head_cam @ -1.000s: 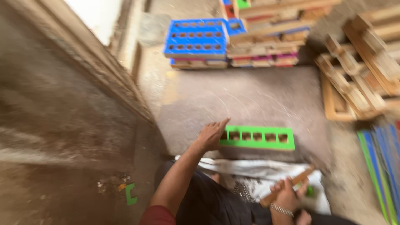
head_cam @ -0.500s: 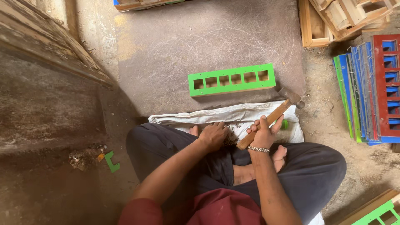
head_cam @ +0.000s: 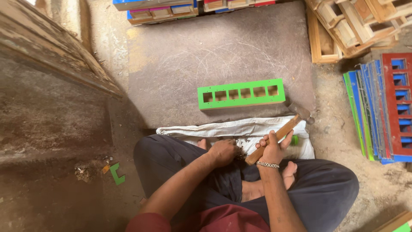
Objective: The person sits on the floor and assembles small wooden frames using a hammer and nails. They pick up a wooden frame, place it on a white sack, and hammer nails into the frame to secure it. The person repeats this process with multiple frames of different colors, stacking the completed frames nearby.
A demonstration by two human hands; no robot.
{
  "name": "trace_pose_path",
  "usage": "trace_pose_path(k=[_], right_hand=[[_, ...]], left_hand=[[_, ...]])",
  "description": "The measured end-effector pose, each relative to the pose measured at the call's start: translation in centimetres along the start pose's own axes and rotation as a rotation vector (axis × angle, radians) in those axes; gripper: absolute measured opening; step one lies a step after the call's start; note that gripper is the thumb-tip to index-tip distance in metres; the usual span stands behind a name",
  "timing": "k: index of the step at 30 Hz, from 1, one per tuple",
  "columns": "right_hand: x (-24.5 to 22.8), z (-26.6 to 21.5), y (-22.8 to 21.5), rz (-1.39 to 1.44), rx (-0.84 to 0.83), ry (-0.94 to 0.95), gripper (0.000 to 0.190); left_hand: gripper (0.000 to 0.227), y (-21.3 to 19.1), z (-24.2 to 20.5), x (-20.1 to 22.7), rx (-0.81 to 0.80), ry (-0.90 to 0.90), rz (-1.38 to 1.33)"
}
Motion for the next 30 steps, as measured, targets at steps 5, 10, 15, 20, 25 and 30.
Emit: trace_pose_path(k=[5, 10, 15, 20, 25, 30], right_hand=[[0.2, -0.1, -0.2, 0.021, -0.014, -0.005, 0.087], [0.0, 0.1, -0.3, 0.010, -0.008, -0.003, 0.087], [0.0, 0.0, -0.3, 0.001, -0.015, -0.003, 0.087], [0.1, 0.3, -0.1, -0.008, -0.022, 0.009, 0.087], [0.1, 0.3, -0.1, -0.005, -0.018, 0.008, 0.088], [0.1, 0.4, 0.0, -0.036, 0.008, 0.022, 0.087]], left_hand=[[0.012, -1.0, -0.6, 0.7, 0.178, 0.047, -0.247], [0.013, -3.6, -0.1, 0.1, 0.454, -0.046, -0.837], [0.016, -7.1, 0.3, -2.3, 0.548, -0.350, -1.361], [0.013, -13.2, 0.4, -5.0, 0.769, -0.207, -0.864], [0.016, -17.3, 1.9, -7.5, 0.897, -0.134, -0.537], [0.013, -18.1, 3.3, -8.3, 1.014, 0.051, -0.324]])
Point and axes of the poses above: each hand's wrist, its own z-axis towards the middle knuckle, its own y-axis out of the palm, x = y × z, the point moved 3 cm from there along z, towards the middle knuckle, and after that the axes turned 13 degrees about -z, right-handed, at the moved point
